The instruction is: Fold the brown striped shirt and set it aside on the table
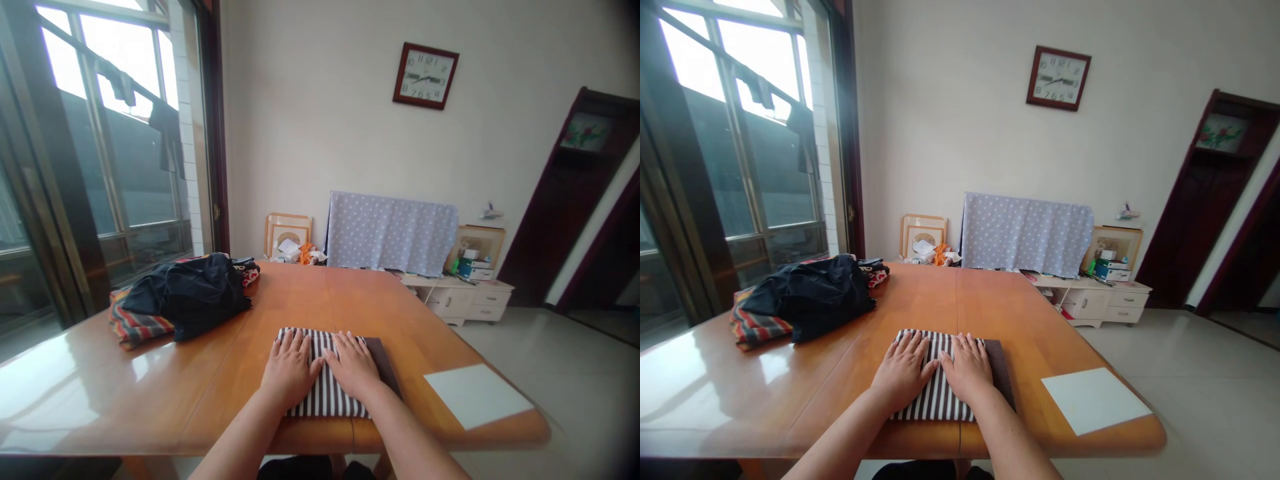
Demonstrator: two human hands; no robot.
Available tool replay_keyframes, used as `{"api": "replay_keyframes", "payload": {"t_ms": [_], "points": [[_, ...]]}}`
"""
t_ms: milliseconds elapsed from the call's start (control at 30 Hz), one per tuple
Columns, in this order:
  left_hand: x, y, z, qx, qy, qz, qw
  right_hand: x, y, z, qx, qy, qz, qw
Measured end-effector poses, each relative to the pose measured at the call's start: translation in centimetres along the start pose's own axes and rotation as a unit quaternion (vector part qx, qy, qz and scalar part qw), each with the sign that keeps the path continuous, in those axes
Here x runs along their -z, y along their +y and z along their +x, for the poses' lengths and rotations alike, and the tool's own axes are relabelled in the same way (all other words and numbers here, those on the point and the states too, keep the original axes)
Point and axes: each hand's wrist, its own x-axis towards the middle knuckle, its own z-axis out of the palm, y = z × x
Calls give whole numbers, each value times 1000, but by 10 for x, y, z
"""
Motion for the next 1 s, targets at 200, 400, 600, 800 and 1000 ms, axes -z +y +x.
{"api": "replay_keyframes", "payload": {"t_ms": [200, 400, 600, 800, 1000], "points": [[6, 4, -1, -1, -15, 15, 1000, 10, -2, -3, 0, -18, 19, 1000], [4, 4, 0, -6, -6, 29, 1000, 17, 15, -20, -40, 15, 15, 999], [3, 2, 1, -9, -11, 26, 1000, 9, 26, -26, -42, 14, 31, 999], [6, 3, 2, -11, -15, 33, 999, 23, 46, -22, -41, 117, 145, 982], [16, 9, 9, -4, -41, 44, 998, 51, 89, -38, -182, 136, 120, 966]]}}
